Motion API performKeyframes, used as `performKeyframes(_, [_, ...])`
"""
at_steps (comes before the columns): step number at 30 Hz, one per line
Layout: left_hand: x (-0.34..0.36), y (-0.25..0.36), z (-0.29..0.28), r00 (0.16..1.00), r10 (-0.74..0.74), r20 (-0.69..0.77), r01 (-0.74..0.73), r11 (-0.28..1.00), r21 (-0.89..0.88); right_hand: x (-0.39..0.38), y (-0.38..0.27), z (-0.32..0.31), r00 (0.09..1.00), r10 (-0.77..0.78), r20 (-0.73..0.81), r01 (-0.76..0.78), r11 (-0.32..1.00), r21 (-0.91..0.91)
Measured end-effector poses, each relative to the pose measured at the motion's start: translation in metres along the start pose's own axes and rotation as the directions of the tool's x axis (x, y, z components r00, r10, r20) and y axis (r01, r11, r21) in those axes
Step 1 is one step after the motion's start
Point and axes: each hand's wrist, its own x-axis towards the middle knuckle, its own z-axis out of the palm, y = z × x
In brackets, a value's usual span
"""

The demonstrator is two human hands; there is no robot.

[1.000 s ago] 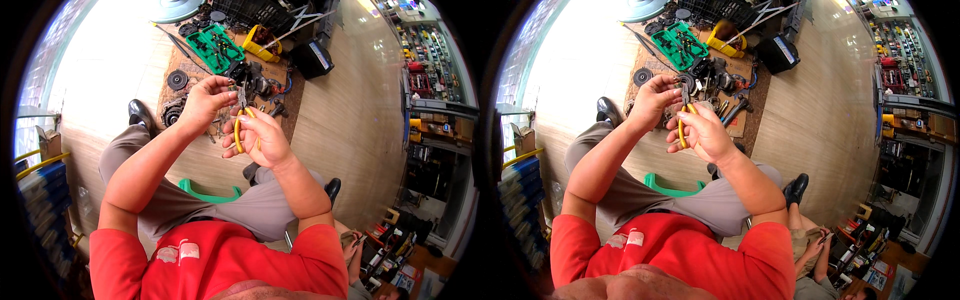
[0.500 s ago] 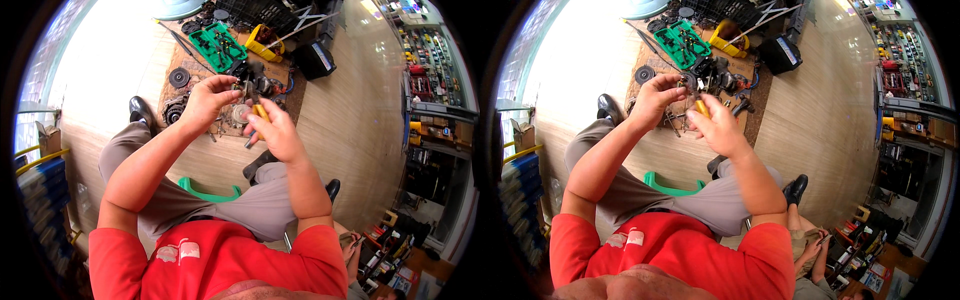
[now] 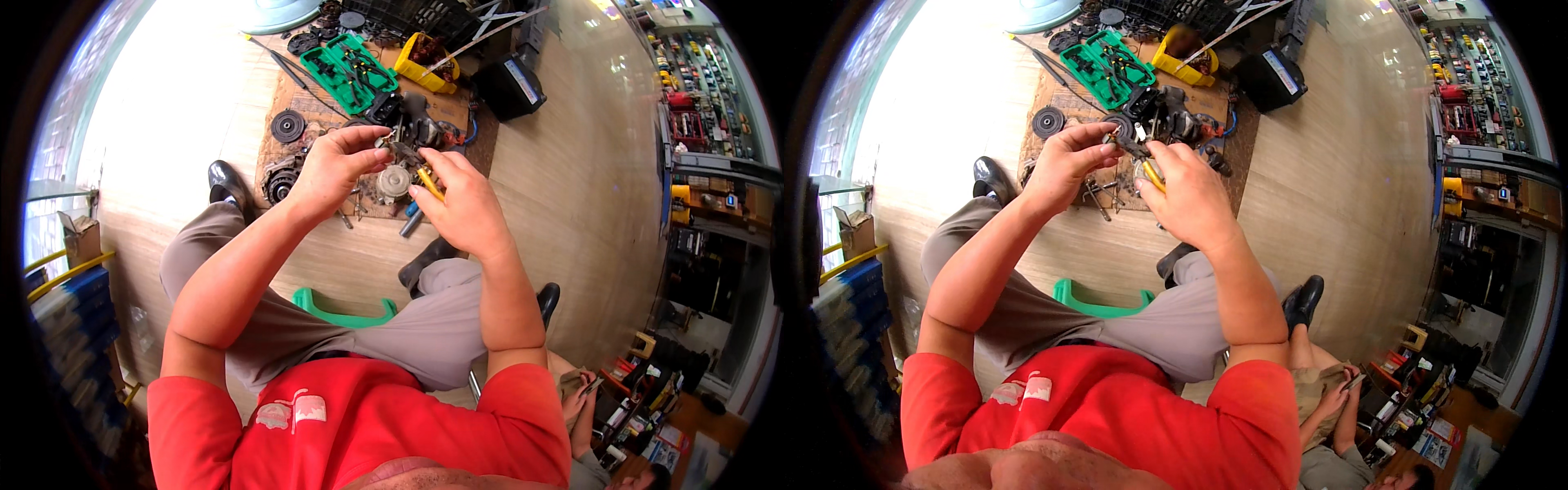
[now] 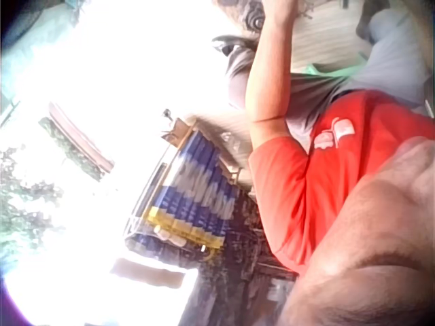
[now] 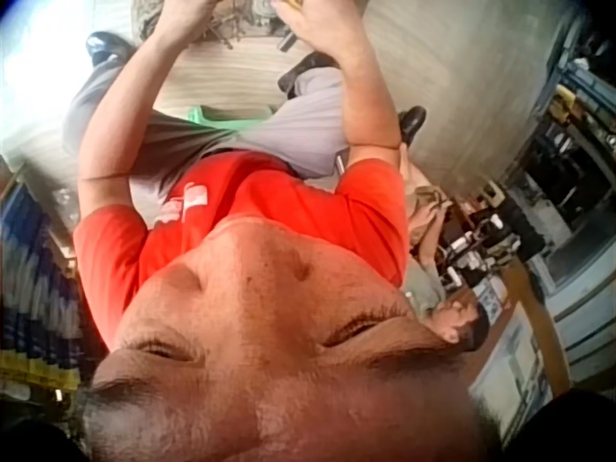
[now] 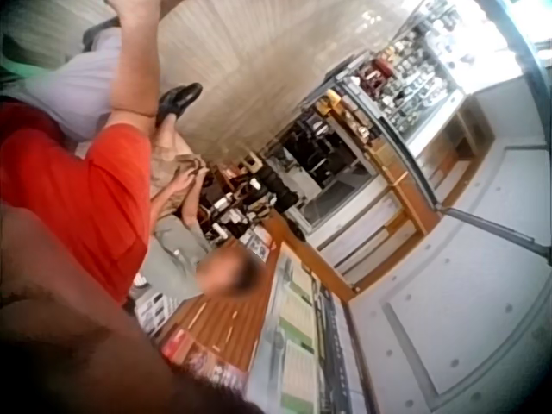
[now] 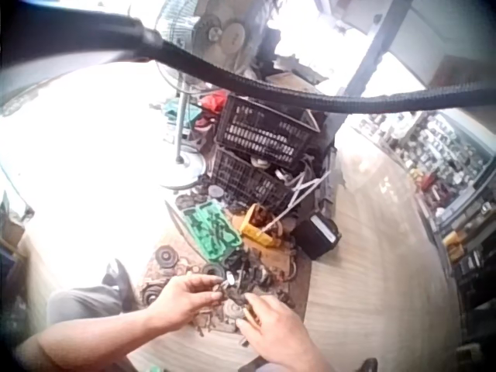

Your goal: The person holds a small metal component, possibly from an alternator or motor, and uses a pair of yellow-handled pliers to manipulate small wires and pins within the component's internal assembly.

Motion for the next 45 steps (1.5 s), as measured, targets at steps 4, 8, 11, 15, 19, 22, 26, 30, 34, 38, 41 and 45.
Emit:
performKeyframes(4, [-0.0002, -0.0004, -0.0004, 1.0, 0.003, 0.019, -0.003, 1.0, -0.001, -0.0002, -0.0015, -0.0008, 1.0, -0.011, 0.007, 0.011, 1.0, 0.003])
performKeyframes(8, [-0.0004, 0.0001, 0.0014, 1.0, 0.006, 0.01, -0.006, 1.0, -0.008, -0.0003, -0.0008, 0.0009, 1.0, -0.017, 0.0, 0.017, 1.0, 0.001])
performKeyframes(11, [0.0002, -0.0003, 0.0012, 1.0, 0.011, 0.006, -0.011, 1.0, -0.015, 0.0008, -0.0019, 0.0, 1.0, 0.017, 0.026, -0.017, 1.0, 0.019])
performKeyframes(15, [-0.0004, -0.0005, 0.0014, 1.0, 0.018, 0.008, -0.018, 1.0, -0.009, 0.0005, -0.0003, 0.0013, 1.0, 0.003, 0.021, -0.003, 1.0, 0.001])
performKeyframes(19, [-0.0008, -0.0005, 0.0011, 1.0, 0.016, 0.011, -0.017, 1.0, 0.007, 0.0002, 0.0026, 0.0031, 0.999, -0.036, -0.002, 0.036, 0.999, -0.024])
performKeyframes(22, [-0.0002, -0.0018, -0.0007, 1.0, 0.011, 0.02, -0.011, 1.0, 0.014, 0.0008, 0.0024, 0.0031, 0.998, -0.067, -0.02, 0.066, 0.996, -0.059])
performKeyframes(26, [-0.0006, -0.0013, 0.0007, 1.0, 0.008, 0.002, -0.008, 1.0, -0.011, 0.001, 0.0017, 0.0043, 0.995, -0.088, -0.051, 0.083, 0.992, -0.095])
performKeyframes(30, [-0.0012, 0.0004, 0.0026, 1.0, 0.006, -0.015, -0.006, 1.0, -0.017, 0.001, 0.0028, 0.0061, 0.993, -0.097, -0.067, 0.089, 0.989, -0.119])
performKeyframes(34, [-0.0006, -0.002, 0.0007, 1.0, 0.019, -0.006, -0.019, 0.999, -0.051, 0.0016, 0.0018, 0.0068, 0.993, -0.095, -0.073, 0.084, 0.987, -0.14])
performKeyframes(38, [0.0005, -0.0023, -0.0013, 1.0, 0.011, 0.009, -0.01, 0.999, -0.044, 0.0015, 0.0018, 0.0081, 0.991, -0.096, -0.091, 0.083, 0.986, -0.143])
performKeyframes(41, [-0.0002, -0.0022, -0.0015, 1.0, 0.004, 0.004, -0.004, 0.998, -0.061, 0.0019, 0.0006, 0.0079, 0.99, -0.097, -0.1, 0.084, 0.988, -0.129])
performKeyframes(45, [-0.0007, -0.0007, -0.001, 1.0, -0.007, -0.004, 0.007, 0.997, -0.074, 0.0018, -0.0011, 0.0078, 0.99, -0.089, -0.108, 0.077, 0.991, -0.112])
